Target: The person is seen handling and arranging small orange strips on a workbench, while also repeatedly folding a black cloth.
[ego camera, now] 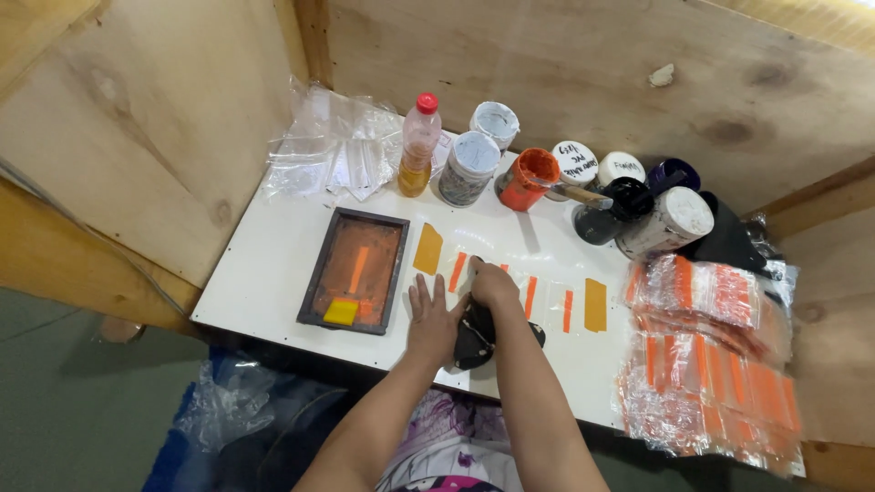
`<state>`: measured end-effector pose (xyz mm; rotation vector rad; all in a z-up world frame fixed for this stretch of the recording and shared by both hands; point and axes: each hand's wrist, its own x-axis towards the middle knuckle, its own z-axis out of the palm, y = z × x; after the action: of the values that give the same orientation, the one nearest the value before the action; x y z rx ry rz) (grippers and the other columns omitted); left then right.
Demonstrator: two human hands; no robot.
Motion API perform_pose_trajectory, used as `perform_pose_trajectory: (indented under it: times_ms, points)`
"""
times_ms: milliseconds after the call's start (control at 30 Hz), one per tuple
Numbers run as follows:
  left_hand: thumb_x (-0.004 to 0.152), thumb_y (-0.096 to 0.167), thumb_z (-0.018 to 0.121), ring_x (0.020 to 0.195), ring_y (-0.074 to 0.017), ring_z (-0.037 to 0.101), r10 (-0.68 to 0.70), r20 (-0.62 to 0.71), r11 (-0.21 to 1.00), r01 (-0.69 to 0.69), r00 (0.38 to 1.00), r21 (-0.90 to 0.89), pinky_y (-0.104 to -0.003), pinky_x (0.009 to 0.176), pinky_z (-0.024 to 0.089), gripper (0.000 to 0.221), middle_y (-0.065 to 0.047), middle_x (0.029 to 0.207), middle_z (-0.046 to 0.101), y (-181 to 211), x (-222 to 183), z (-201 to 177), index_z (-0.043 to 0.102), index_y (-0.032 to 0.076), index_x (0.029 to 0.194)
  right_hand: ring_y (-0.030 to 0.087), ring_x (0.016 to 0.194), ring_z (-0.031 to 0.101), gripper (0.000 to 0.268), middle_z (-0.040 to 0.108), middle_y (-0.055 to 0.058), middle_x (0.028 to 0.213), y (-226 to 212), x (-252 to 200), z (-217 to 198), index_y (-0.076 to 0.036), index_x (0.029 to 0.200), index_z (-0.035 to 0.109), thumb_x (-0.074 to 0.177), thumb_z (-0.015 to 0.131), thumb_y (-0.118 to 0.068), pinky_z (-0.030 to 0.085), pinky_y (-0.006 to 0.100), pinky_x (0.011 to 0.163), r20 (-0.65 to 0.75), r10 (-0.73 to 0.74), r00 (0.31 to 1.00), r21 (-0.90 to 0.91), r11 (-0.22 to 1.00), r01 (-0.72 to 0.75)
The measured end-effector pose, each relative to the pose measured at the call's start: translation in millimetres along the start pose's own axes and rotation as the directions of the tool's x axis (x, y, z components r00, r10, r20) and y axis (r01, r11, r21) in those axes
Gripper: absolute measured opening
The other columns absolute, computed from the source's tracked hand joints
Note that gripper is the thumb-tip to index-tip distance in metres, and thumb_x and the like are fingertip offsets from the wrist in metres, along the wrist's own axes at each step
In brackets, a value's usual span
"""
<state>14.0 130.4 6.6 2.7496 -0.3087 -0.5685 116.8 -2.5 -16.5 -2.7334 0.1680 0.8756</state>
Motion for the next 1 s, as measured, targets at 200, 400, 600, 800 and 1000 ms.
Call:
perform_pose_trajectory:
  times_ms: [200,400,600,800,1000]
  points:
    - [0.104,0.016,0.043,0.152,-0.0587,-0.004,0.048,-0.028,0.999,-0.047,0.998,0.024,-0.062,0.121,-0.007,0.060,-0.028,0.168,0.011,-3.9,19.3,24.3,0.030,0.033,0.160,0.044,0.137,0.050,0.066,0.054,0.027,0.146,31.0,22.6,14.1,-0.013,0.159,0.039,0.093,0.048,-0.011,0.043,0.054,0.111,-0.093,-0.007,0.996,0.219,0.975,0.028]
    - [0.098,0.008,0.054,0.146,-0.0370,0.040,0.101,-0.659,0.908,-0.339,0.745,-0.245,-0.055,0.112,0.025,0.048,-0.016,0.147,0.056,-43.3,56.4,112.3,0.053,0.009,0.147,0.032,0.109,0.062,0.043,0.067,0.027,0.120,37.9,-44.4,62.7,0.000,0.137,0.062,0.095,0.058,-0.009,0.051,0.045,0.096,-0.307,-0.087,0.948,0.830,0.463,0.311]
    - [0.100,0.040,0.068,0.097,-0.0180,0.076,-0.261,-0.151,0.302,-0.068,0.953,-0.951,-0.034,0.085,0.056,0.026,-0.003,0.097,0.080,-49.5,59.5,84.2,0.081,0.021,0.113,0.026,0.094,0.073,0.023,0.076,0.020,0.101,53.0,-2.8,111.1,0.002,0.113,0.069,0.096,0.054,-0.002,0.057,0.038,0.087,-0.210,-0.186,0.960,0.974,-0.130,0.188]
    - [0.093,0.012,0.074,0.076,-0.0149,0.070,-0.358,-0.147,0.052,-0.137,0.922,-0.989,-0.030,0.069,0.057,0.011,-0.009,0.079,0.074,-60.4,58.1,61.8,0.076,0.005,0.101,0.017,0.093,0.068,0.012,0.069,0.009,0.112,44.0,-19.6,96.3,-0.006,0.098,0.080,0.086,0.078,-0.006,0.054,0.029,0.079,-0.528,-0.163,0.833,0.744,0.384,0.547]
    - [0.091,0.019,0.082,0.085,-0.0162,0.075,-0.154,-0.080,0.141,-0.058,0.985,-0.988,-0.033,0.072,0.063,0.027,-0.010,0.093,0.080,-60.1,40.7,47.9,0.077,0.005,0.114,0.016,0.070,0.068,0.013,0.071,0.010,0.080,41.7,-31.3,94.7,-0.002,0.106,0.071,0.101,0.059,-0.005,0.055,0.030,0.065,-0.443,-0.188,0.877,0.875,0.124,0.468]
